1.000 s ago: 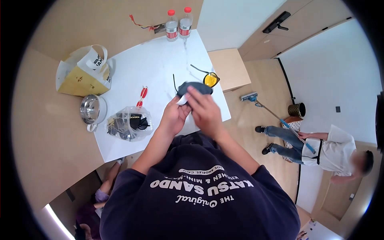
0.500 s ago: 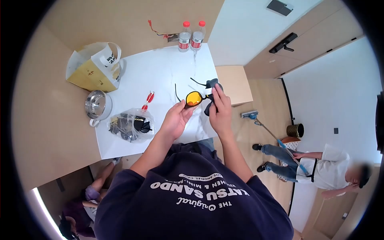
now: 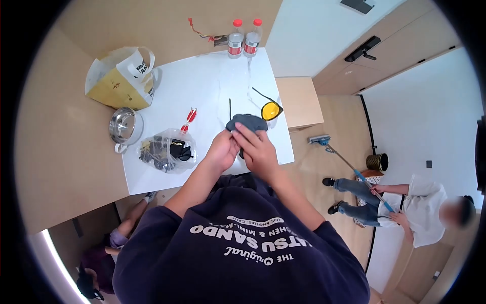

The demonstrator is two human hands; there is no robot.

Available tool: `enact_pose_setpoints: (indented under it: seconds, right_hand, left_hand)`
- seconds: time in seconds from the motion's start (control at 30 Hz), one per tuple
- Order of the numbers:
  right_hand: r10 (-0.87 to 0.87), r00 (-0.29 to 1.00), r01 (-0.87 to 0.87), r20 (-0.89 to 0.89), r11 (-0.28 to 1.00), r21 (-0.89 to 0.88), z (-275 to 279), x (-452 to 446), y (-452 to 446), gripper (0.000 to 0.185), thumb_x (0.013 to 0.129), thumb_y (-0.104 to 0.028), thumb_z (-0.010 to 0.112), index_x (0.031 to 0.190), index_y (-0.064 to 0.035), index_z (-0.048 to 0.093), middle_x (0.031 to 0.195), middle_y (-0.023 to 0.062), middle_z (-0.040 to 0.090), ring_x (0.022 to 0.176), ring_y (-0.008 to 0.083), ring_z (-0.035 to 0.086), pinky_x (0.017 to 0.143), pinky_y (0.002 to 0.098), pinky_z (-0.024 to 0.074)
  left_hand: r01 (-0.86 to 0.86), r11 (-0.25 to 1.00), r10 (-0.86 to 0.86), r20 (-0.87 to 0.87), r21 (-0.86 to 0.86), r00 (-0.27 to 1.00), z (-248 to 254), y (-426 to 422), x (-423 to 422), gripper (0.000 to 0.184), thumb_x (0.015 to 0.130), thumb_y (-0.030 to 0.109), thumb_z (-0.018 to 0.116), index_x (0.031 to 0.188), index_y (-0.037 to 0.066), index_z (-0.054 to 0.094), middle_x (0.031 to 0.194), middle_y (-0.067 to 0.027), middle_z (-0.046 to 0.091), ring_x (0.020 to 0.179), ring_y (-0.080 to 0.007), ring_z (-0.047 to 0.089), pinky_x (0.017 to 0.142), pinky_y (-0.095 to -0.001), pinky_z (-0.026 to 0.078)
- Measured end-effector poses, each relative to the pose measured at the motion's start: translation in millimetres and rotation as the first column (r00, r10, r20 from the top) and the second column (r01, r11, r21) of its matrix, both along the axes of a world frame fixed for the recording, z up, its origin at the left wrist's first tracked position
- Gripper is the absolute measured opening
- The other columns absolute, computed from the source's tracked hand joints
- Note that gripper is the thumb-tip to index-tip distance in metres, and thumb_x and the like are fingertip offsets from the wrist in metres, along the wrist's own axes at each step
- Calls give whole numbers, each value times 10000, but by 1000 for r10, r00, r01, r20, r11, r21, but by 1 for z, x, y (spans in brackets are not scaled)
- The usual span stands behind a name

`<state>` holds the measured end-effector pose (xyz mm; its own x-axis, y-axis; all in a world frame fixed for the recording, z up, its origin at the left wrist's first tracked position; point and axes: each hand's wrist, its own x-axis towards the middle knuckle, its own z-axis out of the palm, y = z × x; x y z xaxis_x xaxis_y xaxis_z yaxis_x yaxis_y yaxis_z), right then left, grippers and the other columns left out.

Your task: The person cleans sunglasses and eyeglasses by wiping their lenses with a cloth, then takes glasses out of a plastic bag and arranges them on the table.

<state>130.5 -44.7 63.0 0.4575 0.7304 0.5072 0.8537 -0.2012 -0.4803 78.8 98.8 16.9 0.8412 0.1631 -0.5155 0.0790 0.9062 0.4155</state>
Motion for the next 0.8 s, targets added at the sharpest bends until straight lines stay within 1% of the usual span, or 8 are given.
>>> enact_pose_setpoints:
  seconds: [0.07, 0.17, 0.27, 0.37, 0.5, 0.63, 0.73, 0.8]
  right_hand:
    - [-12, 1000, 13, -20, 998, 58, -13, 12, -4, 557, 722, 101, 589, 1253, -60, 643, 1373, 117, 584, 951, 315, 598, 830, 361, 502]
    - [-243, 963, 257, -111, 959, 123, -23, 32, -13, 534, 778, 99, 558, 1292, -34, 606, 1391, 104, 570, 920, 327, 580, 806, 375, 515]
    - [-315, 926, 350, -209, 924, 153, -29, 42, -21, 538, 783, 105, 542, 1306, -13, 589, 1410, 128, 552, 938, 333, 579, 844, 380, 497]
    - [-192, 969, 215, -155, 964, 154, -24, 24, -17, 529, 793, 111, 534, 1304, -14, 588, 1414, 159, 544, 1037, 342, 589, 914, 373, 475]
    - [47, 998, -44, -46, 997, 64, -14, -3, -7, 543, 733, 79, 597, 1261, -42, 627, 1396, 102, 567, 911, 338, 588, 818, 365, 515]
    - [-239, 960, 258, -145, 957, 132, -27, 22, -22, 541, 766, 91, 568, 1293, -25, 597, 1396, 115, 564, 967, 319, 592, 844, 359, 510]
    - [-341, 902, 391, -265, 906, 162, -33, 39, -43, 525, 814, 89, 505, 1329, 5, 554, 1406, 152, 548, 1195, 317, 574, 980, 347, 470]
    - [-320, 851, 429, -416, 881, 200, -30, 36, -54, 519, 822, 82, 489, 1333, 14, 549, 1401, 180, 542, 1283, 325, 532, 1048, 354, 427]
  left_hand:
    - [43, 998, -42, -9, 36, 999, -1, 6, -5, 309, 1050, 165, 455, 1250, -58, 528, 1127, -137, 664, 992, -152, 681, 759, -216, 578]
    - [64, 994, -61, -35, 88, 998, 21, 8, -7, 340, 1060, 208, 450, 1256, -63, 510, 1206, -165, 644, 1030, -168, 672, 758, -209, 557]
    - [72, 994, -69, -41, 79, 997, 27, 4, -8, 334, 1063, 225, 450, 1238, -55, 506, 1213, -158, 632, 1043, -175, 664, 792, -229, 553]
    - [26, 998, -24, -34, 51, 999, 21, -4, -8, 303, 1056, 177, 436, 1241, -48, 519, 1171, -143, 646, 1022, -172, 672, 814, -239, 572]
    - [24, 996, -22, -31, 87, 999, 20, -6, -9, 267, 1054, 145, 390, 1185, -28, 544, 1110, -123, 652, 975, -165, 676, 796, -249, 577]
    - [87, 988, -82, -45, 129, 996, 16, 5, -12, 259, 1060, 202, 445, 1170, -13, 537, 1176, -147, 656, 1028, -177, 673, 785, -264, 565]
    - [9, 949, 32, -124, 316, 992, 21, -2, -14, 218, 1064, 200, 438, 1121, 14, 535, 1142, -146, 667, 1008, -203, 686, 765, -276, 561]
    - [-58, 770, 91, -19, 635, 996, 21, -7, -16, 165, 1056, 123, 423, 1069, 0, 533, 1070, -147, 674, 1014, -203, 682, 776, -292, 544]
